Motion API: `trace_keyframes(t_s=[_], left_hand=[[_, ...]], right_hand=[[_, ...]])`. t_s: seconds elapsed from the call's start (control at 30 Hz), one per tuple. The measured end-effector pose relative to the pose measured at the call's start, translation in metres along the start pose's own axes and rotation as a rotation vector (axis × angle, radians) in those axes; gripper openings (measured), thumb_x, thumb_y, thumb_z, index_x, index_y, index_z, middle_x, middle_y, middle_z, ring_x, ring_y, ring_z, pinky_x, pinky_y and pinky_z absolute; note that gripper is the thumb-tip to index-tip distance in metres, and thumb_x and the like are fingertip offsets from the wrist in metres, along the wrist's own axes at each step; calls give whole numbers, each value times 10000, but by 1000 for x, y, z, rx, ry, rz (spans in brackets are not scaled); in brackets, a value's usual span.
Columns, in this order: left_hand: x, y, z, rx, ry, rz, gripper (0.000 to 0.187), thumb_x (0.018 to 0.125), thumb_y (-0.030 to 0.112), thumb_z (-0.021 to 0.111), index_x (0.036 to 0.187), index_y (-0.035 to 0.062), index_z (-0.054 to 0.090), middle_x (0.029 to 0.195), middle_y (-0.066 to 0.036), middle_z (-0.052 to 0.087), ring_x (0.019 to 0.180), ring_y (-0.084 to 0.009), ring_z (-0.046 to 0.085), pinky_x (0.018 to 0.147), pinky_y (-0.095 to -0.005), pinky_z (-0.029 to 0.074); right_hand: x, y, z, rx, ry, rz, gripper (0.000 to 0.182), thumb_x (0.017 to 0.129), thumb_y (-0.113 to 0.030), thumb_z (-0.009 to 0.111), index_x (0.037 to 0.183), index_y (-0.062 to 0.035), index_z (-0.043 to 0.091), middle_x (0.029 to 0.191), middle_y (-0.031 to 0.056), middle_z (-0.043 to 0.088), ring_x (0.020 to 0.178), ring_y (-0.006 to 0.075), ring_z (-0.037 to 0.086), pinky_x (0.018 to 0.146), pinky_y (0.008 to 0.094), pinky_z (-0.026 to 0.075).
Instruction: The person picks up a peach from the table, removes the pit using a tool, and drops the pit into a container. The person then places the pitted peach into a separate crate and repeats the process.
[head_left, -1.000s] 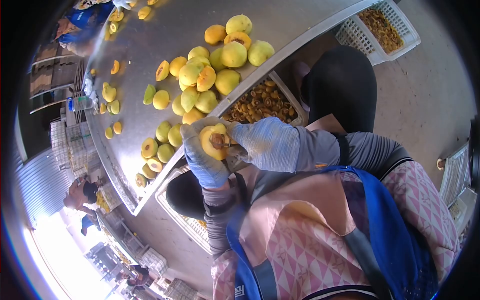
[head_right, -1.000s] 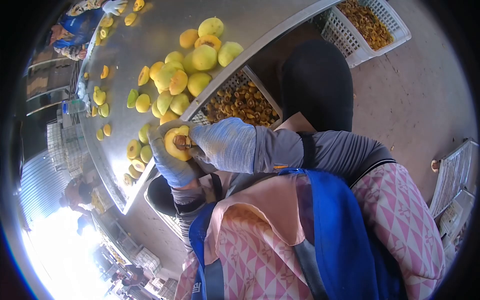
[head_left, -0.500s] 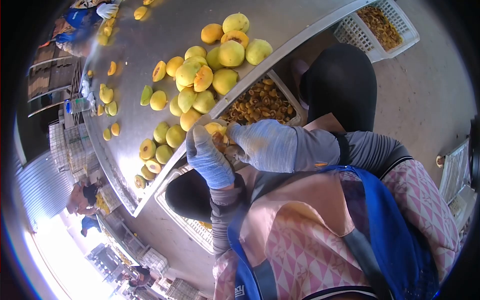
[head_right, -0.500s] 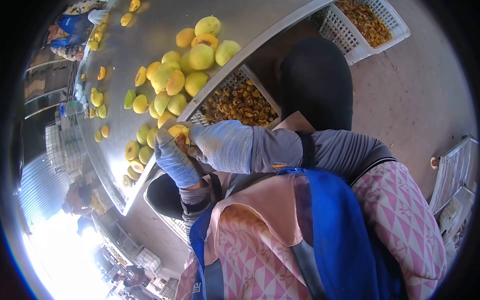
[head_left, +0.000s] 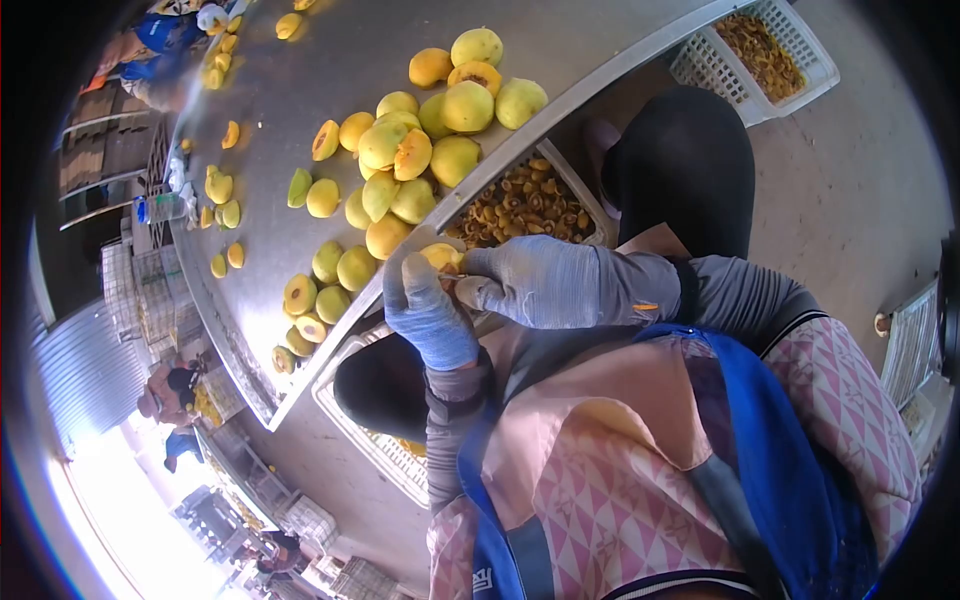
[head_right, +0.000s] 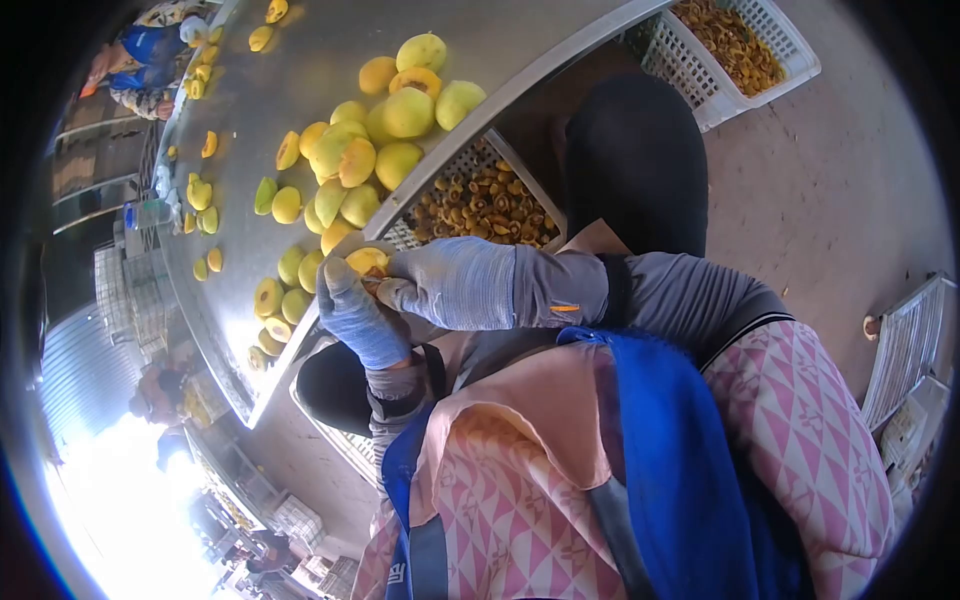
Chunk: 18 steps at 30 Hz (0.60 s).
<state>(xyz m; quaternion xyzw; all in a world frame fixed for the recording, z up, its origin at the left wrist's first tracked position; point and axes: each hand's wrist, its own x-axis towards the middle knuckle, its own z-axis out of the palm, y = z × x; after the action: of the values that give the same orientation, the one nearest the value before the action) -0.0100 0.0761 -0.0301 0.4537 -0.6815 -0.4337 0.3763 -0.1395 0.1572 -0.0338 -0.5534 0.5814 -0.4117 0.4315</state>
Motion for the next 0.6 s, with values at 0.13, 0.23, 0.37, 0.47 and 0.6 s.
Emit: trace_keyframes(t_s=[0.13, 0.23, 0.37, 0.47, 0.6], left_hand=[[-3, 5, -13, -192, -93, -127, 654, 1016, 531, 325, 1098, -58, 598, 924, -108, 653, 834, -177, 625, 762, -295, 520], [-3, -8, -48, -48, 70, -6, 598, 1036, 450, 296, 1035, -42, 634, 909, -114, 660, 838, -196, 616, 800, -312, 509], [-19, 0, -149, 300, 167, 31, 620, 1029, 498, 315, 1012, -39, 625, 834, -113, 668, 752, -185, 626, 709, -270, 525], [-23, -35, -241, 313, 293, -244, 517, 936, 488, 567, 995, -16, 662, 819, -105, 657, 766, -206, 625, 691, -307, 497], [14, -70, -300, 1348, -92, -263, 375, 902, 375, 604, 988, 22, 696, 930, -226, 639, 871, -325, 626, 800, -414, 469]], right_hand=[[4, 10, -3, 441, -166, -81, 409, 990, -393, 451, 1153, -50, 601, 947, 244, 657, 907, 418, 626, 791, 444, 489], [-2, 3, -9, 141, -209, 15, 341, 977, -343, 501, 1082, -38, 612, 940, 249, 644, 930, 390, 625, 793, 426, 488], [-12, 4, 0, -352, -108, -30, 263, 912, -269, 578, 1091, -80, 619, 819, 189, 657, 764, 374, 657, 678, 445, 527], [-12, 18, 13, -417, -75, -118, 230, 885, -263, 606, 1014, -72, 604, 756, 157, 650, 698, 374, 654, 620, 467, 522], [-6, 17, 9, -445, -151, -81, 223, 890, -286, 603, 922, -67, 575, 755, 161, 646, 697, 374, 652, 621, 475, 516]])
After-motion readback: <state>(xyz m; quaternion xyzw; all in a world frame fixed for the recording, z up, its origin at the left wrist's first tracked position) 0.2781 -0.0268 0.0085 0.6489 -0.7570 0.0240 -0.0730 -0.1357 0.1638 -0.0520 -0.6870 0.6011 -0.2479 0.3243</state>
